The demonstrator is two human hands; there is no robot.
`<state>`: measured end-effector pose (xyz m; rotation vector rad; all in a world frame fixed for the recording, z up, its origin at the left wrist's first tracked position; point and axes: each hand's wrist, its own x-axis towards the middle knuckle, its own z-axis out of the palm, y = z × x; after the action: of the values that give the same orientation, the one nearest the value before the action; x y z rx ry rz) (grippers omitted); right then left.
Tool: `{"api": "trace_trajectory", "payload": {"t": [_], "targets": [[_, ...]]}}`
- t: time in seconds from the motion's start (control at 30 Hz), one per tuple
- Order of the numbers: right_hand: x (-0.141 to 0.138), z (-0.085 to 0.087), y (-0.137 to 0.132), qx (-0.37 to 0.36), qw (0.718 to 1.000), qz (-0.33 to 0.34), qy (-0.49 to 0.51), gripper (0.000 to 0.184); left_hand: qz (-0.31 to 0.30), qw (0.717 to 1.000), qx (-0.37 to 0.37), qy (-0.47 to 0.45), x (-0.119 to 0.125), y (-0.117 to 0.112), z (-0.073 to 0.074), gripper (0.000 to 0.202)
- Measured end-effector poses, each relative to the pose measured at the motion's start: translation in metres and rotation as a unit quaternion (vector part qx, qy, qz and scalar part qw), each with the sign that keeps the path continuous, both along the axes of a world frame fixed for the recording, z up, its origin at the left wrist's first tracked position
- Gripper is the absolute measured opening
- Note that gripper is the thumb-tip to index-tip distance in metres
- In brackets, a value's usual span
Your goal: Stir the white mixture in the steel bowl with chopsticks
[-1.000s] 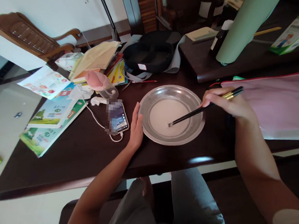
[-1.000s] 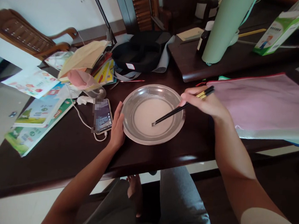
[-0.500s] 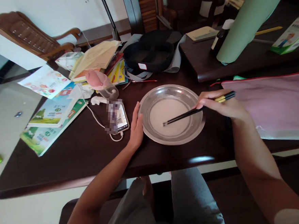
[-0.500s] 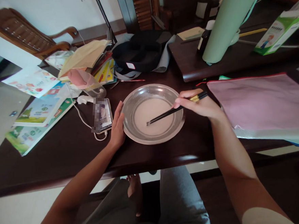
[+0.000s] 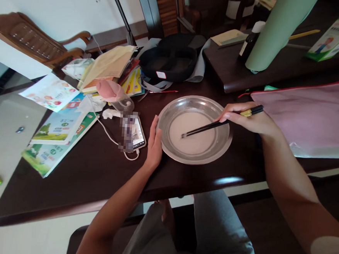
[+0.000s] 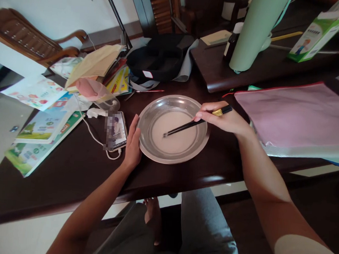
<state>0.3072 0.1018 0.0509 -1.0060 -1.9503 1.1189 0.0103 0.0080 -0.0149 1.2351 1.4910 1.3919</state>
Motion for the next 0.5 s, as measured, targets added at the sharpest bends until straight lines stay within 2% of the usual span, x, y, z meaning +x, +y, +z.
{"api": "trace_trajectory", "payload": {"t": [0.17, 0.23, 0.33, 0.4, 0.43, 0.5], "targets": [[0.009, 0.002, 0.004, 0.047, 0.991, -0.124, 0.005, 0.03, -0.003, 1.0, 0.003, 0.007, -0.001, -0.001, 0.002, 0.063], [0.012, 0.004, 0.004, 0.035, 0.993, -0.11, 0.02, 0.032, -0.002, 1.0, -0.001, 0.011, -0.001, -0.001, 0.002, 0.063], [0.008, 0.003, 0.001, -0.002, 1.0, -0.016, 0.016, 0.03, -0.002, 1.0, -0.004, 0.014, -0.001, -0.001, 0.002, 0.062], [0.003, 0.0, 0.0, -0.007, 1.0, 0.022, 0.0, 0.028, -0.001, 1.0, -0.001, 0.011, -0.001, -0.001, 0.001, 0.063], [0.001, -0.001, 0.0, 0.0, 1.0, 0.018, -0.006, 0.028, -0.001, 1.0, 0.001, 0.01, -0.001, -0.001, 0.0, 0.063], [0.001, -0.002, 0.002, 0.022, 0.999, -0.037, -0.014, 0.029, -0.001, 1.0, 0.003, 0.007, -0.001, 0.0, 0.0, 0.063]]}}
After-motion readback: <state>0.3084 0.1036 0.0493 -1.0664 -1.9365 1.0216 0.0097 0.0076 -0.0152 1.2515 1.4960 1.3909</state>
